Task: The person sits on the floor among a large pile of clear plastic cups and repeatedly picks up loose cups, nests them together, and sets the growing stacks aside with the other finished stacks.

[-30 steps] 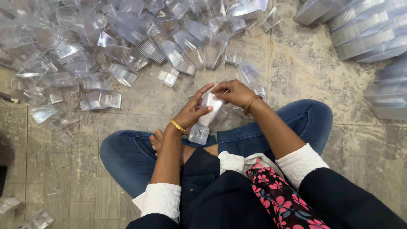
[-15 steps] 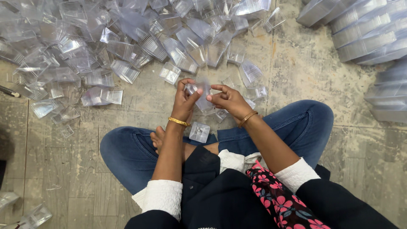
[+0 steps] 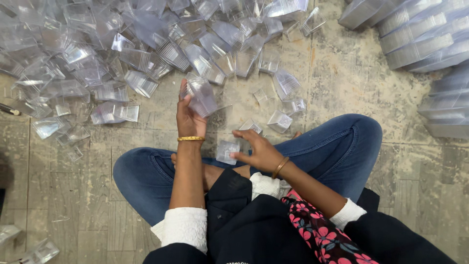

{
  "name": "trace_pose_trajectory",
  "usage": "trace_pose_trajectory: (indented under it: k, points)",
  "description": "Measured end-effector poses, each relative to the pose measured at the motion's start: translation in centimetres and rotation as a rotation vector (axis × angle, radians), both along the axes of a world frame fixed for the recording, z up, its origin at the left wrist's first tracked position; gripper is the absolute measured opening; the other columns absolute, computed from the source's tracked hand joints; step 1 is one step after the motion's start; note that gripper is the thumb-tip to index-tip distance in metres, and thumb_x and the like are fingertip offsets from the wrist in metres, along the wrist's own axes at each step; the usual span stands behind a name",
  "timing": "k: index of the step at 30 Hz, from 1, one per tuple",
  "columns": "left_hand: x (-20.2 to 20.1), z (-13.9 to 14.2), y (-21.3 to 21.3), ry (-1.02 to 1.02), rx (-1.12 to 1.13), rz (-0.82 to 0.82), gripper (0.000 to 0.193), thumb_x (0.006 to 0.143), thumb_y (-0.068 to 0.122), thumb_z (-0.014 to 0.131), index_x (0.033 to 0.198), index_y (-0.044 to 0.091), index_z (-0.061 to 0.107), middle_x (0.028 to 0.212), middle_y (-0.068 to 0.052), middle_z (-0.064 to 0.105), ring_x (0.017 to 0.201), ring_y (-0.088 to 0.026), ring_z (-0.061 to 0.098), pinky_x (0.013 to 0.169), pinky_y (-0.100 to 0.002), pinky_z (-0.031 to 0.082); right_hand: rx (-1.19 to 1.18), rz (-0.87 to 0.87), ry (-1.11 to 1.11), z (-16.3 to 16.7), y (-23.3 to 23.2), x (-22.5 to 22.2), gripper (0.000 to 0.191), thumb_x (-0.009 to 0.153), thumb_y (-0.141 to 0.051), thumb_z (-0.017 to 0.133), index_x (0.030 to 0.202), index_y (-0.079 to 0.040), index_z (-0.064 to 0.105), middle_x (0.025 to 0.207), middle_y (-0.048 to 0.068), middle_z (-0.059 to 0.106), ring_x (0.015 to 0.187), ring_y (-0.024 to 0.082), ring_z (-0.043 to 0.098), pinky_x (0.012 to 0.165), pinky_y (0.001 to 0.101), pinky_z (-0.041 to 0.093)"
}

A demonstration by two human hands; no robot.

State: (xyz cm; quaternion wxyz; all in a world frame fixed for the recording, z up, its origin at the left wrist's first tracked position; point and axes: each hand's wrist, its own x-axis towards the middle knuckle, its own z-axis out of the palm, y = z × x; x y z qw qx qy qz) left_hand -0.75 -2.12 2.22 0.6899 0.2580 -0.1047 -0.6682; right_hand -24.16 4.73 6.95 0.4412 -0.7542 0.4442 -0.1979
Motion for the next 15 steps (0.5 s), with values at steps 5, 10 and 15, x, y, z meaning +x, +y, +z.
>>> trace_pose_trajectory:
  k: [5, 10, 15]
  points:
    - [-0.7, -0.2, 0.0, 0.048, -0.067, -0.113, 0.052, 0.099, 0.033, 0.047, 0.150, 0.022, 0.041, 0.138, -0.031, 0.055, 0.123, -0.044, 0.061, 0.101, -0.048, 0.056, -0.247, -0.323, 0.225, -2.5, -5.4, -1.8, 0.045, 0.092, -0.025, 0.073, 0.132, -0.007, 0.065, 0.129, 0.019, 0.063, 0.122, 0.040, 0.060, 0.107, 0.0470, 0.047]
    - [-0.7, 0.1, 0.2, 0.117, 0.054, -0.241, 0.066, 0.100, 0.054, 0.044, 0.145, 0.006, 0.045, 0.135, -0.031, 0.057, 0.122, -0.052, 0.062, 0.096, -0.048, 0.059, -0.392, -0.266, 0.516, -5.0, -11.0, -3.4, 0.022, 0.090, -0.018, 0.073, 0.111, -0.012, 0.073, 0.104, 0.010, 0.075, 0.103, 0.030, 0.070, 0.098, 0.0459, 0.049]
    - [-1.2, 1.4, 0.5, 0.029, 0.091, -0.493, 0.078, 0.099, 0.060, 0.052, 0.150, 0.002, 0.044, 0.134, -0.033, 0.057, 0.120, -0.050, 0.063, 0.098, -0.047, 0.059, 0.073, -0.495, -0.287, -3.6, -12.8, -4.3, 0.021, 0.097, -0.017, 0.064, 0.115, -0.008, 0.069, 0.102, 0.001, 0.076, 0.101, 0.014, 0.072, 0.092, 0.0300, 0.055]
